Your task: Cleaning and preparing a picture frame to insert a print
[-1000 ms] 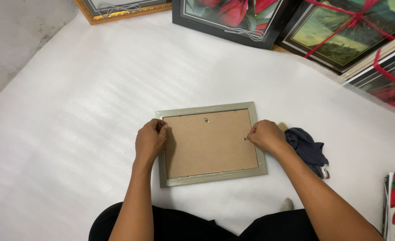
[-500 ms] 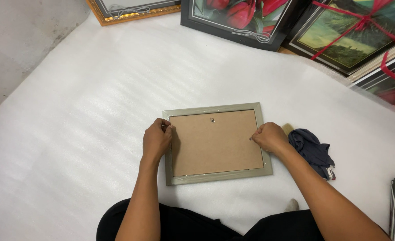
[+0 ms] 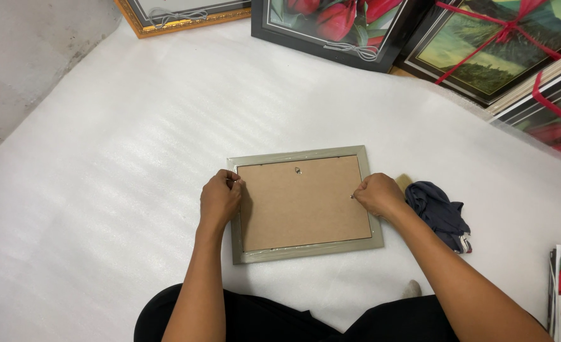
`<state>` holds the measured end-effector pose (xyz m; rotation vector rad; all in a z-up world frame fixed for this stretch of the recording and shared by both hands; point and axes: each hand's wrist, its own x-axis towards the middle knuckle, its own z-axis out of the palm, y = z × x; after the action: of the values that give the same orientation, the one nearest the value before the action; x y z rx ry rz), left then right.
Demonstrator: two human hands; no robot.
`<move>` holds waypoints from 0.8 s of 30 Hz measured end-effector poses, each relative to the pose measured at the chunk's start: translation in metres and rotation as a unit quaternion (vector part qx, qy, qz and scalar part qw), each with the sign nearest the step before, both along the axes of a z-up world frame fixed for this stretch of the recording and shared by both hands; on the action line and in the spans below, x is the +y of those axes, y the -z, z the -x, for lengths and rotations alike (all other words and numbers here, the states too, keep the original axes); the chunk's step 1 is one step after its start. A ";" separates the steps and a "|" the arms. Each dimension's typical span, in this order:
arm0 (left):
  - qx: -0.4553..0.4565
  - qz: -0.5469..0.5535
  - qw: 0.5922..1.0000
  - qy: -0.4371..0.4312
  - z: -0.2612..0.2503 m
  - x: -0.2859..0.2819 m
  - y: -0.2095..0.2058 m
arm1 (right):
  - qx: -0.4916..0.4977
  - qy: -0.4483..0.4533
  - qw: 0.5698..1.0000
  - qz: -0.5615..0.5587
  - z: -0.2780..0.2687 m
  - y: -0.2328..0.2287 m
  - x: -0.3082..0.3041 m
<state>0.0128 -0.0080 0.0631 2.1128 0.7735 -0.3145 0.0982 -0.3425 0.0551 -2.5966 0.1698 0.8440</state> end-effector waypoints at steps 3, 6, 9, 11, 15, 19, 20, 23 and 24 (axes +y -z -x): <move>-0.008 0.000 1.000 -0.002 0.001 0.000 0.006 | 0.002 0.001 1.000 -0.005 -0.001 0.012 -0.005; -0.006 -0.001 1.000 0.000 0.001 0.000 0.002 | -0.004 -0.014 1.000 0.002 -0.001 0.005 -0.003; -0.008 -0.003 1.000 0.002 0.001 0.000 0.006 | -0.004 -0.022 1.000 0.013 0.000 0.000 0.000; -0.008 -0.002 1.000 0.003 0.001 0.000 0.004 | -0.008 -0.018 1.000 0.007 0.000 0.008 -0.002; -0.006 -0.003 1.000 0.005 0.001 -0.001 0.000 | -0.008 -0.005 1.000 -0.011 0.000 0.014 -0.004; -0.011 -0.003 1.000 0.003 0.001 -0.001 0.001 | -0.006 -0.006 1.000 -0.022 0.001 0.018 -0.005; -0.010 -0.002 1.000 0.004 0.001 -0.001 0.000 | -0.008 0.000 1.000 -0.028 0.002 0.017 -0.004; -0.007 -0.003 1.000 0.008 0.001 0.000 0.002 | -0.009 -0.001 1.000 -0.019 0.006 -0.007 0.005; -0.004 -0.004 1.000 0.011 0.001 0.001 0.004 | -0.006 -0.008 1.000 -0.005 0.008 -0.018 0.009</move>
<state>0.0117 -0.0073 0.0594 2.1296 0.7485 -0.3163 0.0905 -0.3332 0.0735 -2.5973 0.1404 0.8319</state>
